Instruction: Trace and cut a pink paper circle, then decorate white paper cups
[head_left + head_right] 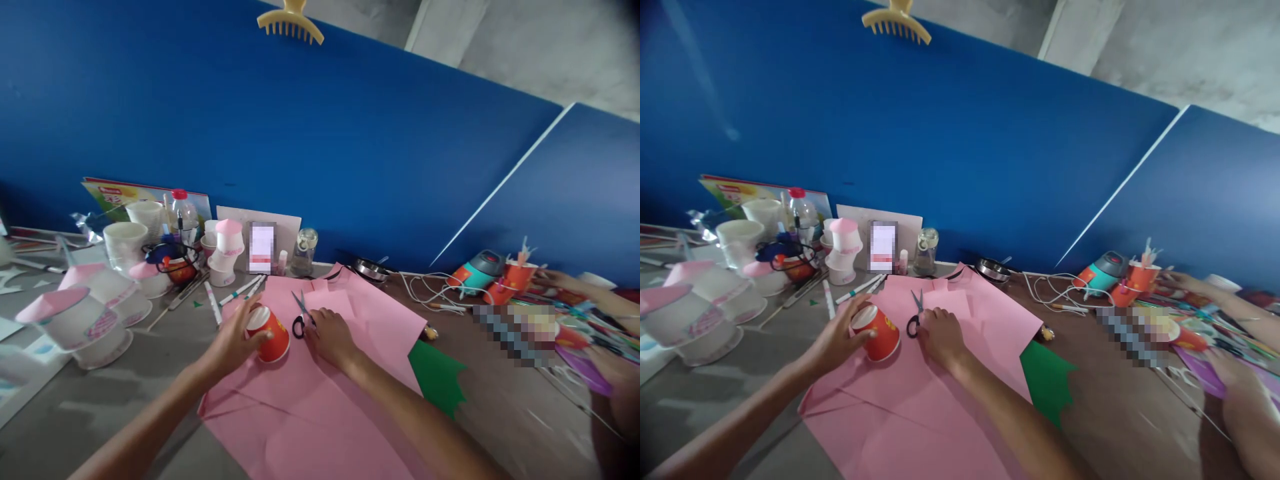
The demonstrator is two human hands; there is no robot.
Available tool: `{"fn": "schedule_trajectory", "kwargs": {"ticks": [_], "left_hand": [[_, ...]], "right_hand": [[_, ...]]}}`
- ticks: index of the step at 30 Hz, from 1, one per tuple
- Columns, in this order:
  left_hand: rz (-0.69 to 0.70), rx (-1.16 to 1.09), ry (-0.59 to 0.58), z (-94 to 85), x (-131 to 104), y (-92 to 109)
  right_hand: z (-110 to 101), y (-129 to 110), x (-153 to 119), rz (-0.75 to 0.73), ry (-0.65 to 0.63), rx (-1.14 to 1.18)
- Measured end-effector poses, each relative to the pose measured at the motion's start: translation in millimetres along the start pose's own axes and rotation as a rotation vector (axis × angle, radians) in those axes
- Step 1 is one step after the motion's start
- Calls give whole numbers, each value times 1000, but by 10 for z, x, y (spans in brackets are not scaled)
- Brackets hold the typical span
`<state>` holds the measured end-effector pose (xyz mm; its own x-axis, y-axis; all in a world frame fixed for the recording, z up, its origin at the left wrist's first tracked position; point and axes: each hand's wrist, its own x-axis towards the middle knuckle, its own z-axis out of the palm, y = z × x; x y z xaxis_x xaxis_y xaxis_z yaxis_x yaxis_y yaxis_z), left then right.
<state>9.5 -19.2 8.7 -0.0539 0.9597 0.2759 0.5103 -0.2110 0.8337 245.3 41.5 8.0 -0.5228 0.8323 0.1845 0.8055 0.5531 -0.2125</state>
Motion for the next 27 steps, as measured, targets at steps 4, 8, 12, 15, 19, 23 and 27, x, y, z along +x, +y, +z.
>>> {"fn": "schedule_trajectory", "kwargs": {"ticks": [4, 8, 12, 15, 19, 23, 27], "left_hand": [[18, 27, -79, 161, -47, 51], [-39, -15, -153, 324, -137, 47], [-97, -122, -278, 351, -188, 93], [-89, -193, -350, 306, -197, 142], [-78, -174, -383, 258, -217, 208], [-82, -156, -388, 250, -232, 243], [-88, -158, -384, 258, -233, 239]], "right_hand": [[54, -153, 58, 52, -7, -69], [128, -196, 35, 116, 18, -78], [184, -162, 62, 173, 15, -39], [187, -138, 125, 174, -12, 1], [165, -99, 196, 170, -46, 82], [156, -29, 226, 195, -53, 187], [133, 70, 200, 224, -16, 324]]}}
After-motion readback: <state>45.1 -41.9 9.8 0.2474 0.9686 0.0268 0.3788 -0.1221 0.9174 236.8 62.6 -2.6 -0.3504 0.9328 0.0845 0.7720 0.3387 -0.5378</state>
